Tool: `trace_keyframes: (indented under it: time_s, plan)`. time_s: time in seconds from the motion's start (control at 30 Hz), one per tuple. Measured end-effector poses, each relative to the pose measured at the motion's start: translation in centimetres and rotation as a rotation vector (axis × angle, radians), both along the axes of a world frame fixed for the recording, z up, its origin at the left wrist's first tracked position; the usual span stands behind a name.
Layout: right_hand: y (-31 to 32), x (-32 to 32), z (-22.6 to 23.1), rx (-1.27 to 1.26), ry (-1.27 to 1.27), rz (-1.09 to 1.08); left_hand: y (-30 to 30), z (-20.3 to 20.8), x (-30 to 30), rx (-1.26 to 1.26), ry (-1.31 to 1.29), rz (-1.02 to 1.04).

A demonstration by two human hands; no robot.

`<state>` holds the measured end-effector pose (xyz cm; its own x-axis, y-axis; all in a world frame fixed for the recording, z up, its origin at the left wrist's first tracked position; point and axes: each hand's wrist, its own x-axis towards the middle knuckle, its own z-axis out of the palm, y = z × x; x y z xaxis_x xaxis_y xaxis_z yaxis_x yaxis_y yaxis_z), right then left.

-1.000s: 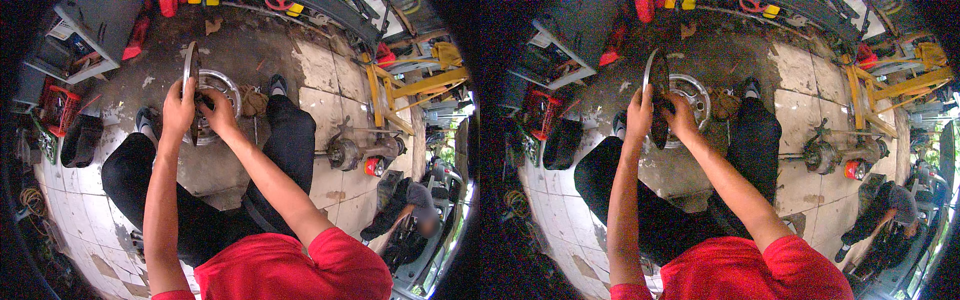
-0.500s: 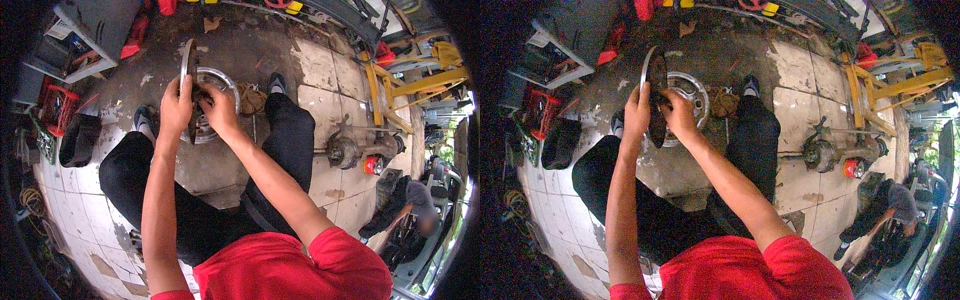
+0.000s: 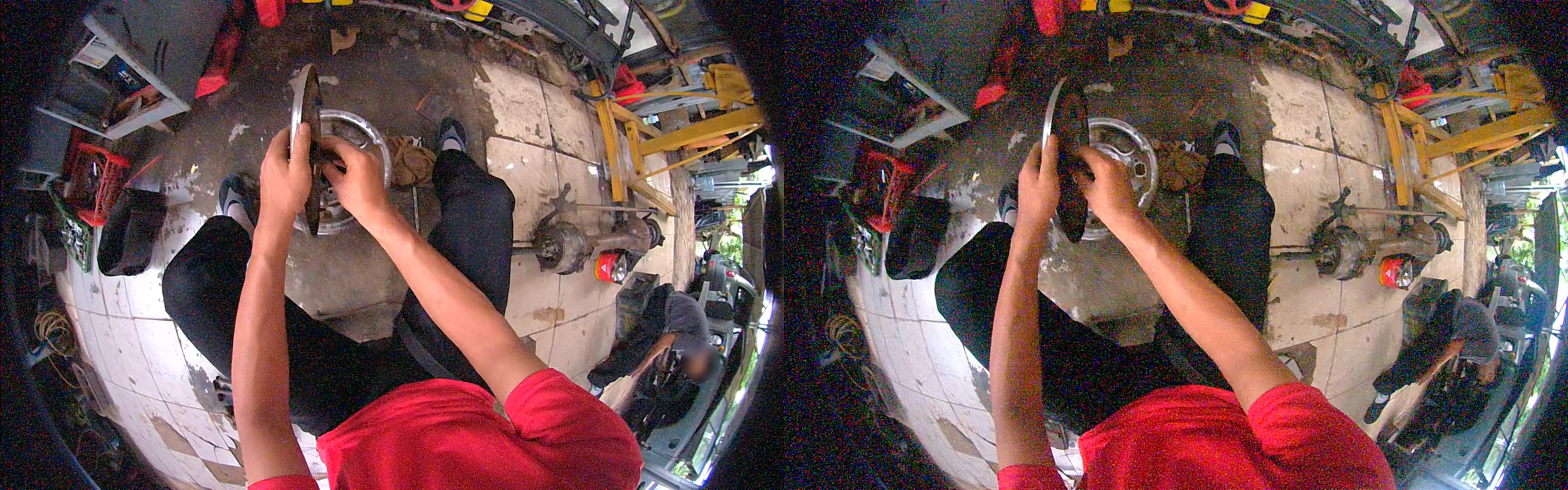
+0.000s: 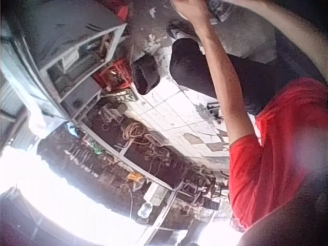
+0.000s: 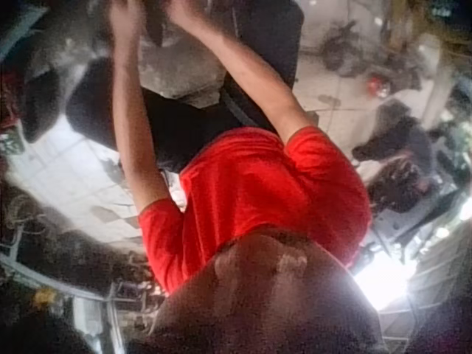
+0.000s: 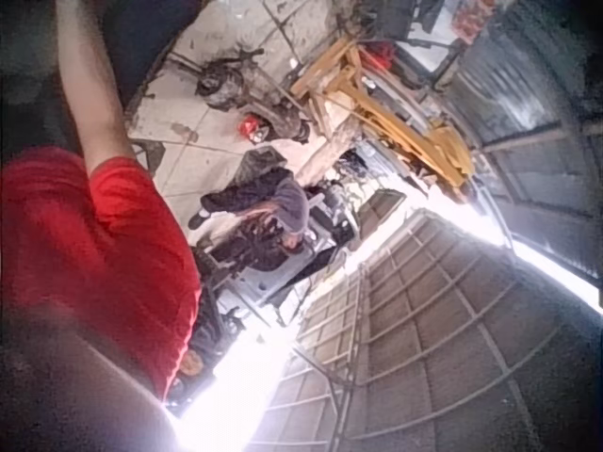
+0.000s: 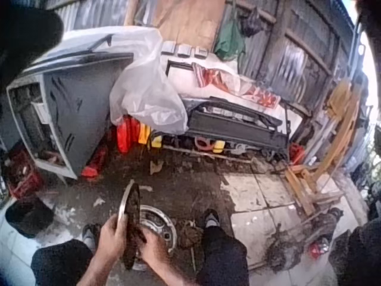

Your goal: The person scrubs a metal wheel rim with a small abrasive pad, rotating the rim to reach different sections. The person then wipes the rim with a cloth, continuing to rotate it to clean multiple areas.

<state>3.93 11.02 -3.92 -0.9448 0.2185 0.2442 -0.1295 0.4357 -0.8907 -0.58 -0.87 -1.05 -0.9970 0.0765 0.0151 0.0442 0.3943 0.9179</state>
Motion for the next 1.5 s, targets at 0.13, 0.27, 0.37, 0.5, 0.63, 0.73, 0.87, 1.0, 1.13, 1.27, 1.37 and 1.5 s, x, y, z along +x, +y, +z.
trace_keyframes:
  time_s: [0.13,0.27,0.37,0.5,0.63,0.73,0.87,1.0,1.13,1.27,1.37,1.5]
  plan:
    - [-0.1,0.2,0.1,-0.007,-0.025,-0.005,-0.1,-0.3,-0.2,-0.017,0.017,0.010]
    - [0.0,0.1,0.2,-0.039,-0.054,-0.017,0.0,0.4,0.1,-0.044,-0.018,0.015]
    - [0.1,0.0,0.6,0.029,-0.030,0.009,-0.1,-0.3,-0.5,0.007,0.036,-0.011]
    - [-0.1,0.4,-0.3,-0.024,-0.106,-0.001,0.1,-0.7,-0.5,-0.061,0.028,0.023]
    - [0.2,-0.1,0.3,0.044,-0.053,-0.008,-0.2,0.0,-0.3,-0.036,-0.008,-0.021]
    - [0.2,-0.1,-0.2,0.012,-0.118,0.010,-0.1,0.2,-0.1,-0.033,-0.019,-0.007]
    - [0.1,-0.1,-0.1,0.014,-0.030,0.021,-0.2,0.1,0.1,-0.021,-0.018,0.000]
    - [0.4,0.0,-1.0,0.044,-0.036,-0.008,0.3,-0.1,-0.3,-0.021,-0.023,-0.003]
    - [0.2,0.2,-0.1,0.055,-0.041,-0.012,0.1,-0.4,-0.2,-0.022,-0.011,-0.005]
    - [0.5,0.1,-0.3,0.034,-0.053,0.001,0.2,-0.1,0.0,-0.030,-0.012,0.007]
    - [0.4,0.1,-0.3,0.000,-0.068,0.011,0.1,-0.3,-0.3,-0.042,0.003,-0.006]
    - [0.5,0.4,-1.2,0.010,-0.072,0.001,0.1,-0.5,0.1,-0.023,0.000,-0.002]
